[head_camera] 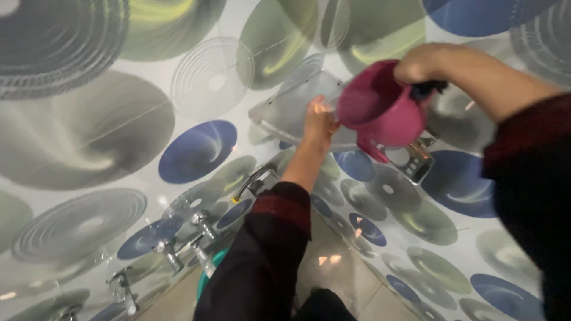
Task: The person wipes a transparent plastic corner shelf in a bathroom using a dark cloth. They repeatedly rinse the cloth under running water from a faucet into a teal basin and continue wiping the shelf and surrounding wall tiles.
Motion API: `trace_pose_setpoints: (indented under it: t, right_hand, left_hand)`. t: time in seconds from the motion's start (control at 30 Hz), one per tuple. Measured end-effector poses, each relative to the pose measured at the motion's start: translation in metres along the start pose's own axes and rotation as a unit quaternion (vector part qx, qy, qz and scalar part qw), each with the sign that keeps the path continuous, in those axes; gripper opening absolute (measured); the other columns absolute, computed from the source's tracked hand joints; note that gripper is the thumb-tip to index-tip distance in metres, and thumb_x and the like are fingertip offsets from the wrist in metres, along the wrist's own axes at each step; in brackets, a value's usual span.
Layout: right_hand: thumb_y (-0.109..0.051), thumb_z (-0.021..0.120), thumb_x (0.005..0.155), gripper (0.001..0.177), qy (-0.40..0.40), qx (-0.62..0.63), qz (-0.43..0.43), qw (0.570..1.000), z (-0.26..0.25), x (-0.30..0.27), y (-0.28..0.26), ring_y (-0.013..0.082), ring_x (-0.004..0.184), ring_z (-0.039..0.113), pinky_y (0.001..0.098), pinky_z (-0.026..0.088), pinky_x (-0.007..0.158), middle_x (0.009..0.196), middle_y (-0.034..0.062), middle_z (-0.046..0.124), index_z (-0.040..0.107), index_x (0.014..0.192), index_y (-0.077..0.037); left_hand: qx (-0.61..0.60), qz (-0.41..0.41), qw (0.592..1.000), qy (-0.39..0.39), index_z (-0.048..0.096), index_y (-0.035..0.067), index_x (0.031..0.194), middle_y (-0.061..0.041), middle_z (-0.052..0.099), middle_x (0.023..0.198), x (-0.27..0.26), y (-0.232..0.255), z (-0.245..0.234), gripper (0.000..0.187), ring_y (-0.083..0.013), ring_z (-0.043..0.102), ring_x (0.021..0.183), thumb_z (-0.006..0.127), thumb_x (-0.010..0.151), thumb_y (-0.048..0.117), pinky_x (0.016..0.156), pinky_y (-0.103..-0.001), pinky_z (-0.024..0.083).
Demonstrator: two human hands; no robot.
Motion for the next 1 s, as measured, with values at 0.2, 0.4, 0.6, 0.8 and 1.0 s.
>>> trace_pose_setpoints:
  t: [0.2, 0.4, 0.6, 0.8, 1.0]
  right_hand:
    - [-0.023, 0.051, 0.096, 0.039, -0.002, 0.056, 0.025, 0.998, -0.023, 0.03, 0.012, 0.0207, 0.053, 0.063, 0.0363, 0.044, 0.05, 0.068, 0.0155, 0.074, 0.076, 0.081, 0.002]
    - [-0.023, 0.049, 0.098, 0.036, -0.035, 0.193, 0.033, 0.98, 0.002, 0.045, 0.046, 0.0189, 0.051, 0.057, 0.0344, 0.038, 0.045, 0.069, 0.015, 0.071, 0.072, 0.088, 0.002]
    - [-0.02, 0.056, 0.096, 0.028, -0.005, 0.369, 0.015, 0.929, 0.054, 0.004, 0.088, 0.0201, 0.052, 0.061, 0.0333, 0.041, 0.044, 0.07, 0.0191, 0.071, 0.071, 0.094, 0.004]
    - [-0.018, 0.062, 0.089, 0.03, -0.029, 0.347, -0.006, 0.938, 0.123, -0.043, 0.081, 0.023, 0.051, 0.062, 0.0362, 0.045, 0.045, 0.066, 0.0213, 0.073, 0.076, 0.092, 0.008]
    - [-0.022, 0.067, 0.082, 0.031, -0.116, 0.346, -0.041, 0.93, 0.22, -0.061, 0.045, 0.0223, 0.045, 0.058, 0.0353, 0.043, 0.041, 0.059, 0.0176, 0.071, 0.081, 0.08, 0.006]
  left_hand:
    - [0.13, 0.054, 0.99, 0.009, 0.062, 0.024, 0.106, 0.003, 0.044, 0.069, 0.048, 0.016, -0.017, 0.017, -0.0117, 0.041, 0.053, 0.059, 0.091, 0.029, 0.045, -0.032, 0.03]
    - [0.209, -0.097, 0.965, 0.127, 0.056, 0.011, 0.084, -0.001, 0.047, 0.07, 0.016, 0.033, 0.0, 0.039, -0.0159, 0.044, 0.052, 0.069, 0.093, 0.047, 0.044, -0.032, 0.035]
    - [0.163, 0.05, 0.984, -0.043, 0.065, 0.008, 0.12, -0.012, 0.073, 0.094, -0.044, 0.112, -0.039, 0.03, -0.0224, 0.068, 0.086, 0.068, 0.093, 0.02, 0.075, -0.034, 0.054]
    - [-0.01, 0.129, 0.985, 0.11, 0.044, 0.001, 0.136, -0.014, 0.065, 0.129, -0.097, 0.135, -0.188, 0.048, -0.0238, 0.072, 0.099, 0.059, 0.091, -0.009, 0.088, -0.037, 0.059]
    - [-0.116, 0.041, 0.967, 0.224, 0.057, 0.016, 0.096, -0.003, 0.053, 0.076, -0.107, 0.063, -0.338, 0.018, -0.018, 0.05, 0.058, 0.049, 0.084, 0.004, 0.052, -0.034, 0.046]
Point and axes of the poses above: each hand's wrist, its own x-axis towards the middle knuckle, its own z-axis out of the palm, y = z × x, the point moved 7 cm from there along x, towards the middle knuckle
